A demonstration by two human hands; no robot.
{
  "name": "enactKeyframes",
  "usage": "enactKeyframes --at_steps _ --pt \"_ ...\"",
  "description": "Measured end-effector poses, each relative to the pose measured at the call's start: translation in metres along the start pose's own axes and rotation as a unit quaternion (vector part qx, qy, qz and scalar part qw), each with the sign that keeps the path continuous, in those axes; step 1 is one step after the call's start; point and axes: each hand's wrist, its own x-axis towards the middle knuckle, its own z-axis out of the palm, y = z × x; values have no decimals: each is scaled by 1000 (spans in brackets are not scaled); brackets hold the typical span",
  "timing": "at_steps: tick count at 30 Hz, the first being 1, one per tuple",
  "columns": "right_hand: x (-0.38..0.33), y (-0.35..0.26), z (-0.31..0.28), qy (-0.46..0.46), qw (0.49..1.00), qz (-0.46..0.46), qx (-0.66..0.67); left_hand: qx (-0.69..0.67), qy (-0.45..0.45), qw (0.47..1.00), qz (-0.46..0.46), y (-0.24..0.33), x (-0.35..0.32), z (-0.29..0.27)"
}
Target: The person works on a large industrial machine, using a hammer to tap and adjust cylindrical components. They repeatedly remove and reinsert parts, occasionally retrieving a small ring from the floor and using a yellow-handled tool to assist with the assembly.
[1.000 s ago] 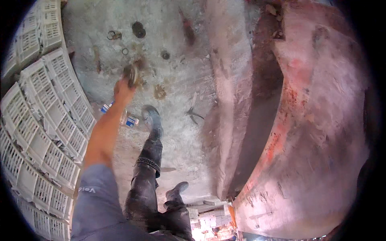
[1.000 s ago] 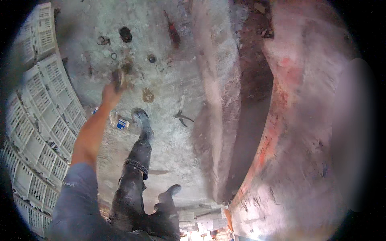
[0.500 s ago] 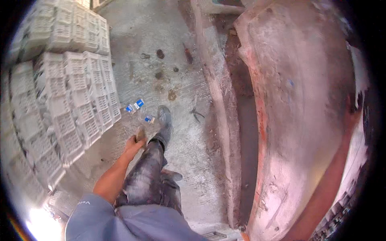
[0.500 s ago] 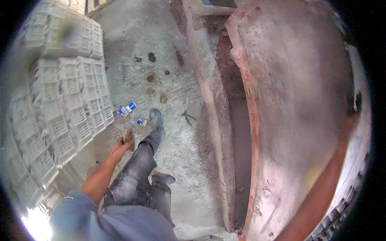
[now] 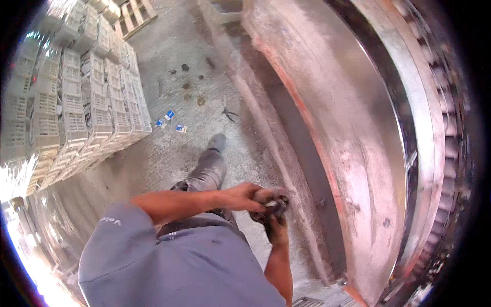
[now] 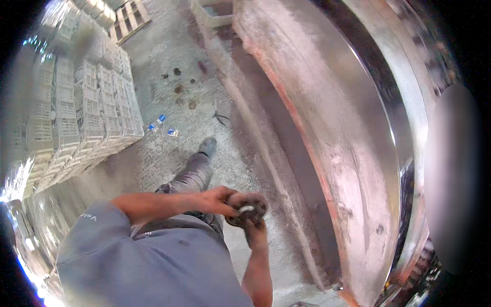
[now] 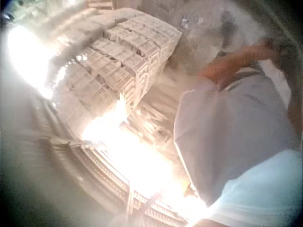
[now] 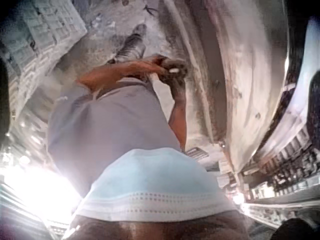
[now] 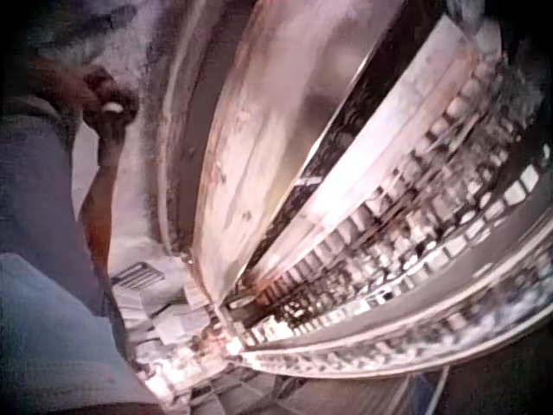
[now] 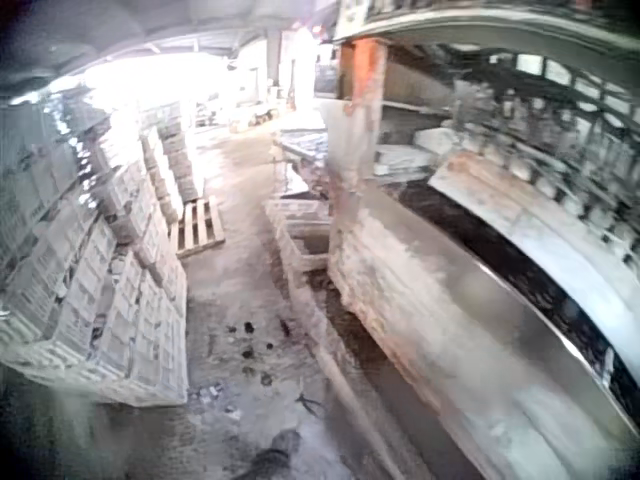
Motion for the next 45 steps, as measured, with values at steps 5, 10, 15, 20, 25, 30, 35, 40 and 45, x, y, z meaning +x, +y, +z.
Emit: enactKeyframes --at_steps 5,10,15,20,25,30,35,40,45 --pt "-104 -33 -78 84 985 -141 57 28 -175 984 10 11 77 107" --pt "-185 -5 -132 345 913 -171 133 208 -331 917 -82 9 172 197" --pt "-277 16 -159 572 724 -125 363 329 -334 866 -172 54 242 308" --pt "-351 46 -238 672 519 -278 449 415 -372 830 6 94 367 473" --pt "-428 79 -377 710 426 -293 479 528 -306 702 368 79 475 686" --pt "-480 83 -509 699 465 -280 465 641 -77 526 553 86 547 822" --pt "-521 75 -592 677 506 -314 432 660 -2 649 379 88 584 858" --pt "-548 22 -697 653 546 -323 413 621 22 719 312 95 587 864" --pt "-557 -78 -829 712 539 -272 357 688 52 685 235 92 583 869"
